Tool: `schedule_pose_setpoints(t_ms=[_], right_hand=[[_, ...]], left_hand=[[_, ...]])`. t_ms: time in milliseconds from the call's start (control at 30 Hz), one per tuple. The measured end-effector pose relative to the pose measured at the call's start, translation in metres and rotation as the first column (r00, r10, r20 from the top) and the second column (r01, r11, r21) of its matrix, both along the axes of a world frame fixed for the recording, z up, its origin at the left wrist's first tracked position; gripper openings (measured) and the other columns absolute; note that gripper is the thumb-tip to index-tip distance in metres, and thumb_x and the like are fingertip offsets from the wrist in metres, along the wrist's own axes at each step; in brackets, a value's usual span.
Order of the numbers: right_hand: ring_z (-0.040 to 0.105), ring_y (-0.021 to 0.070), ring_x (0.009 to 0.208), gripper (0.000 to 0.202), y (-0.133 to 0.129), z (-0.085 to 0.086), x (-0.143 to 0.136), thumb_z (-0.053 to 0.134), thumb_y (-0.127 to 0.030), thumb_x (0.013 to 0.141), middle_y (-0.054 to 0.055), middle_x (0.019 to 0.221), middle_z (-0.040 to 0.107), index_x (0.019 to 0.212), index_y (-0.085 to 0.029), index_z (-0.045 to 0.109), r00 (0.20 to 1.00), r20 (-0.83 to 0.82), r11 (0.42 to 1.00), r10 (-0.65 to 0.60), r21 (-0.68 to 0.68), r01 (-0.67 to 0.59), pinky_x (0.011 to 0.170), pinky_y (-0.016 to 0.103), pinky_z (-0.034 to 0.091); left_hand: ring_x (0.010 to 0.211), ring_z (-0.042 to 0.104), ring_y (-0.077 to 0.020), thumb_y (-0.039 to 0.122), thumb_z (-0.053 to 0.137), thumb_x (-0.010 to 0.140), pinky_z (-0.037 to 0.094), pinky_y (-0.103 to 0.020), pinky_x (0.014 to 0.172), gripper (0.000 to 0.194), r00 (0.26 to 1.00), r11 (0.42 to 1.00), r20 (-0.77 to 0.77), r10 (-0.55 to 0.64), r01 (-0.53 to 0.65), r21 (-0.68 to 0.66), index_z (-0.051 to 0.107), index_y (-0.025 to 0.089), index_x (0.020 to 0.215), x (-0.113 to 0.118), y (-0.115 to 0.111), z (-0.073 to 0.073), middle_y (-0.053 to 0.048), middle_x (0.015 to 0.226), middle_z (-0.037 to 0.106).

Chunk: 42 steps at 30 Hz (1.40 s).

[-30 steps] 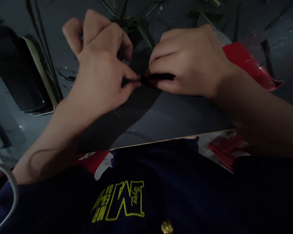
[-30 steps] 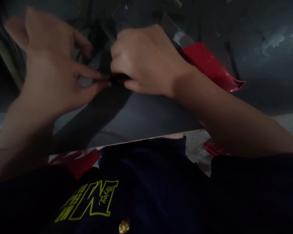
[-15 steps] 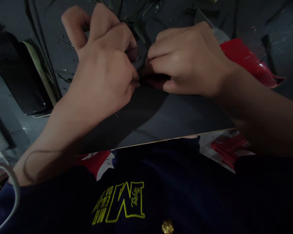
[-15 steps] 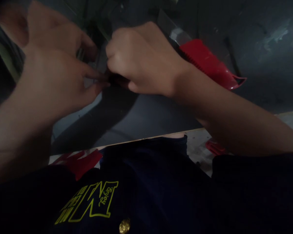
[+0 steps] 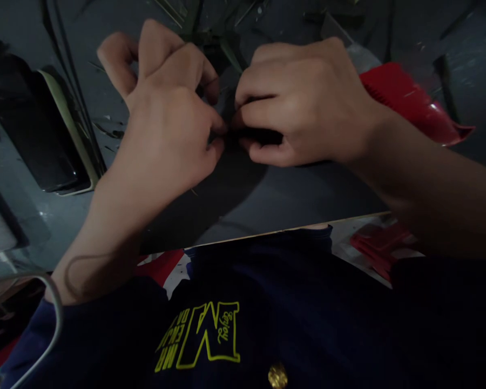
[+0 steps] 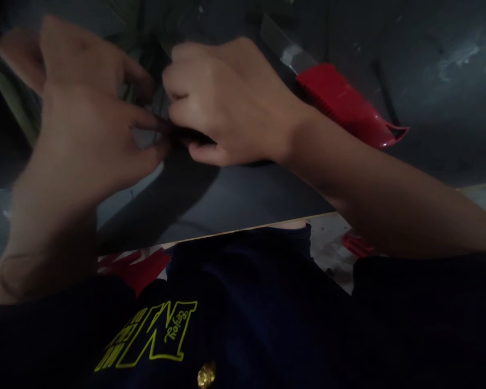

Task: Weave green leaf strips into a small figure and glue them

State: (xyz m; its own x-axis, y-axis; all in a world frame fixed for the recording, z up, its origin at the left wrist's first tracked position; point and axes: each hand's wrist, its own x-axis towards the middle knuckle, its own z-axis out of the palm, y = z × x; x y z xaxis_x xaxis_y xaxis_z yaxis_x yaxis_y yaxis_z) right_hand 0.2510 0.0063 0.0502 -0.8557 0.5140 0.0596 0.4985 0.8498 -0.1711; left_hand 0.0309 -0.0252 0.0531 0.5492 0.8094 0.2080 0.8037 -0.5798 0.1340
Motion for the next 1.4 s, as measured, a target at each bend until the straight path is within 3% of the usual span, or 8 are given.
schedule_pose_setpoints(t_ms=[167, 367, 533, 833, 1067, 1200, 1333, 1400], right_hand=[[0.056, 0.0301, 0.118, 0.042, 0.004, -0.005, 0.004, 0.039, -0.035, 0.097, 0.007, 0.134, 0.062, 0.102, -0.017, 0.077, 0.987, -0.128, 0.996, 0.093, -0.003, -0.094, 0.078, 0.045, 0.044], [0.056, 0.0301, 0.115, 0.042, 0.008, -0.004, 0.004, 0.038, -0.030, 0.096, 0.006, 0.126, 0.064, 0.101, -0.015, 0.077, 0.980, -0.174, 0.995, 0.099, -0.015, -0.103, 0.090, 0.050, 0.043], [0.056, 0.0277, 0.115, 0.048, 0.007, -0.006, 0.002, 0.033, -0.029, 0.098, 0.005, 0.117, 0.063, 0.107, -0.017, 0.078, 0.973, -0.180, 0.990, 0.144, 0.026, -0.141, 0.098, 0.053, 0.038], [0.055, 0.0283, 0.111, 0.040, -0.002, -0.013, 0.003, 0.041, -0.028, 0.083, 0.007, 0.123, 0.058, 0.097, -0.014, 0.077, 0.956, -0.294, 0.978, 0.015, -0.194, -0.075, 0.093, 0.054, 0.040], [0.049, 0.0346, 0.126, 0.046, -0.004, -0.015, 0.003, 0.045, -0.029, 0.081, 0.010, 0.147, 0.051, 0.109, -0.021, 0.080, 0.949, -0.311, 0.950, -0.054, -0.308, -0.047, 0.100, 0.061, 0.039], [0.050, 0.0368, 0.127, 0.048, -0.001, -0.011, 0.005, 0.041, -0.036, 0.086, 0.004, 0.148, 0.053, 0.104, -0.017, 0.081, 0.940, -0.334, 0.972, -0.073, -0.236, -0.008, 0.101, 0.063, 0.036], [0.053, 0.0316, 0.126, 0.047, 0.006, -0.011, 0.010, 0.045, -0.047, 0.093, 0.005, 0.139, 0.058, 0.097, -0.016, 0.080, 0.922, -0.382, 0.993, -0.052, -0.115, 0.009, 0.104, 0.056, 0.038], [0.053, 0.0350, 0.129, 0.050, 0.007, -0.012, 0.011, 0.047, -0.054, 0.095, 0.008, 0.137, 0.058, 0.096, -0.016, 0.079, 0.939, -0.343, 0.997, -0.033, -0.083, 0.005, 0.105, 0.058, 0.039]], left_hand=[[0.130, 0.046, -0.0422, 0.030, 0.052, 0.092, 0.034, -0.068, 0.098, 0.033, 0.991, 0.972, -0.102, 0.088, -0.108, -0.208, 0.072, 0.030, 0.066, 0.010, 0.000, 0.018, -0.006, 0.119, 0.065], [0.130, 0.048, -0.0437, 0.032, 0.054, 0.089, 0.031, -0.071, 0.106, 0.030, 0.992, 0.973, -0.077, 0.102, -0.116, -0.201, 0.076, 0.030, 0.068, 0.013, 0.001, 0.021, -0.006, 0.118, 0.066], [0.129, 0.048, -0.0484, 0.041, 0.057, 0.083, 0.025, -0.075, 0.109, 0.025, 0.991, 0.944, -0.056, 0.119, -0.130, -0.303, 0.079, 0.039, 0.071, 0.010, 0.004, 0.026, -0.004, 0.123, 0.069], [0.128, 0.054, -0.0435, 0.037, 0.058, 0.078, 0.024, -0.072, 0.115, 0.030, 0.988, 0.952, -0.122, 0.098, -0.129, -0.278, 0.083, 0.024, 0.085, 0.012, 0.006, 0.024, -0.012, 0.119, 0.065], [0.132, 0.048, -0.0477, 0.045, 0.062, 0.079, 0.021, -0.073, 0.113, 0.020, 0.978, 0.921, -0.114, 0.174, -0.203, -0.331, 0.081, 0.040, 0.081, 0.010, 0.006, 0.028, -0.003, 0.126, 0.067], [0.141, 0.041, -0.0518, 0.043, 0.062, 0.082, 0.019, -0.080, 0.111, 0.024, 0.982, 0.945, -0.146, 0.123, -0.161, -0.285, 0.083, 0.031, 0.085, 0.010, 0.006, 0.026, -0.008, 0.124, 0.065], [0.131, 0.051, -0.0410, 0.045, 0.059, 0.089, 0.031, -0.076, 0.108, 0.027, 0.989, 0.958, -0.122, 0.079, -0.109, -0.265, 0.081, 0.030, 0.083, 0.007, 0.010, 0.020, -0.005, 0.122, 0.062], [0.131, 0.051, -0.0372, 0.048, 0.058, 0.092, 0.039, -0.069, 0.103, 0.028, 0.994, 0.958, -0.080, 0.074, -0.093, -0.271, 0.078, 0.033, 0.080, 0.005, 0.010, 0.019, -0.002, 0.120, 0.061]])
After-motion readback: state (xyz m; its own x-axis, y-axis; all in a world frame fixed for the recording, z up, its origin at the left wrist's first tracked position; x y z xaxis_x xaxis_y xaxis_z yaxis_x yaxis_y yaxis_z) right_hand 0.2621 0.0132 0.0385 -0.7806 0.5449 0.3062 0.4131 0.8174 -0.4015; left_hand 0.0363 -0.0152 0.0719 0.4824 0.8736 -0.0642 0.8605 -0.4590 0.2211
